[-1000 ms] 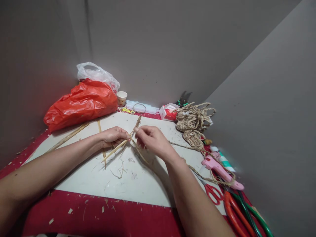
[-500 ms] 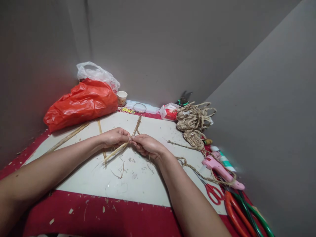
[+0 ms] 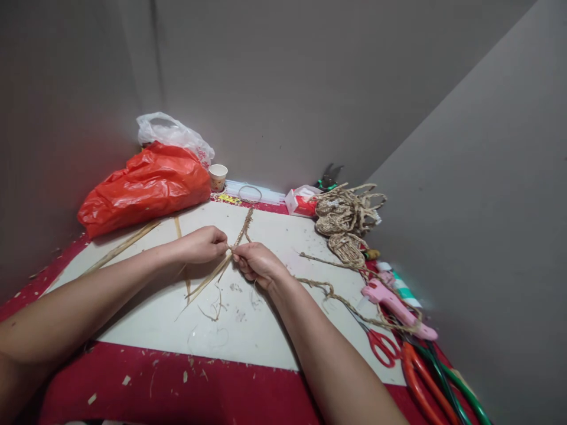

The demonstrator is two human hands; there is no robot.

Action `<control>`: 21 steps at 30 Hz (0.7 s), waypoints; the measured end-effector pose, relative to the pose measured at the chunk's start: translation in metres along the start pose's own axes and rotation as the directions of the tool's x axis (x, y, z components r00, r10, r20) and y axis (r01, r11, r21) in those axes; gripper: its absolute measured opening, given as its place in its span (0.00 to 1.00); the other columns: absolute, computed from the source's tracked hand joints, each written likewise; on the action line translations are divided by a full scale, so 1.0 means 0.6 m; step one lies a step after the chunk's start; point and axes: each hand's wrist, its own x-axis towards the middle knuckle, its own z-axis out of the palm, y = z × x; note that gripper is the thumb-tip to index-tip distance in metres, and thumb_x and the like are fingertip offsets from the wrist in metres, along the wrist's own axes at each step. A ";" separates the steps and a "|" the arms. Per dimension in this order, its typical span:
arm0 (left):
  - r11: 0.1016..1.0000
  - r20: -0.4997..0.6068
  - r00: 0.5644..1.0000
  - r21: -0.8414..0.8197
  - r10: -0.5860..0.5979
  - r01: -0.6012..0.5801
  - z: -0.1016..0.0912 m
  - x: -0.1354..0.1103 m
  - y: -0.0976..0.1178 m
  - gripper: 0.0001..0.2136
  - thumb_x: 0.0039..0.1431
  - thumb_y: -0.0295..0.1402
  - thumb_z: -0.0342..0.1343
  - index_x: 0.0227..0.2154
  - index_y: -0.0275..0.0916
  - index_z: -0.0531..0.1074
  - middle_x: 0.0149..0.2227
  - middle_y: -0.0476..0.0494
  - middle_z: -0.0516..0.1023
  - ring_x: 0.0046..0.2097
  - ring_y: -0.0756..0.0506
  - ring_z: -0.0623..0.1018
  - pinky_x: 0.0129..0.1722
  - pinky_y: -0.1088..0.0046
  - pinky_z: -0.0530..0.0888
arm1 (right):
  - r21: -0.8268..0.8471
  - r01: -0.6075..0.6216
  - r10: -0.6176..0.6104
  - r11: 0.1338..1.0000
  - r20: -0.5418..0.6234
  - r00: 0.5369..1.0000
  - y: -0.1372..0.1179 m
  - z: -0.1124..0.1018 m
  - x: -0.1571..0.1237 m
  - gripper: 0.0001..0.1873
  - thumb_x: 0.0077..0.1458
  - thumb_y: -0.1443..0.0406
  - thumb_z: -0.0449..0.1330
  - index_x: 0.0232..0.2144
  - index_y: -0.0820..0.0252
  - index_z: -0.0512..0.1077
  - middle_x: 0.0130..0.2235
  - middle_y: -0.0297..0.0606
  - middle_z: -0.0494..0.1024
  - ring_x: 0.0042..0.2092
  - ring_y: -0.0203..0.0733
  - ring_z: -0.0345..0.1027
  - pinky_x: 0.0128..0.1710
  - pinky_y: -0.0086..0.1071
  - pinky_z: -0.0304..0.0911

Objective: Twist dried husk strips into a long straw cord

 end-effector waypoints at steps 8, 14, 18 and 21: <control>0.871 -0.100 0.994 0.491 0.049 0.006 0.046 -0.039 0.044 0.12 0.55 0.28 0.45 0.32 0.33 0.74 0.28 0.37 0.76 0.32 0.44 0.75 0.34 0.69 0.67 | 0.005 0.063 -0.062 0.998 -0.096 0.993 0.004 0.019 -0.005 0.17 0.41 0.65 0.58 0.10 0.60 0.54 0.10 0.24 0.50 0.13 0.23 0.38 0.12 0.23 0.32; 0.829 -0.051 0.989 0.553 0.138 -0.087 0.069 -0.051 0.051 0.11 0.54 0.26 0.47 0.35 0.32 0.73 0.29 0.38 0.75 0.33 0.45 0.75 0.35 0.71 0.69 | 0.088 0.046 -0.043 0.995 -0.038 0.998 0.002 0.014 -0.004 0.17 0.41 0.64 0.60 0.13 0.60 0.55 0.11 0.22 0.49 0.14 0.23 0.36 0.12 0.22 0.33; 0.801 0.154 0.957 0.524 0.245 -0.290 0.064 -0.074 0.073 0.08 0.51 0.26 0.48 0.27 0.33 0.74 0.24 0.39 0.74 0.27 0.45 0.73 0.27 0.71 0.66 | 0.102 -0.011 0.008 0.995 0.022 1.000 -0.004 0.004 -0.003 0.10 0.42 0.64 0.61 0.20 0.65 0.64 0.13 0.20 0.48 0.15 0.23 0.34 0.13 0.20 0.32; 0.881 0.297 0.898 0.251 0.324 -0.401 0.042 -0.077 0.082 0.13 0.54 0.34 0.48 0.17 0.35 0.69 0.16 0.46 0.67 0.20 0.49 0.65 0.21 0.73 0.59 | 0.097 -0.025 0.019 0.995 0.058 0.998 -0.010 -0.004 -0.005 0.10 0.42 0.63 0.61 0.21 0.64 0.64 0.13 0.19 0.47 0.16 0.23 0.32 0.13 0.19 0.32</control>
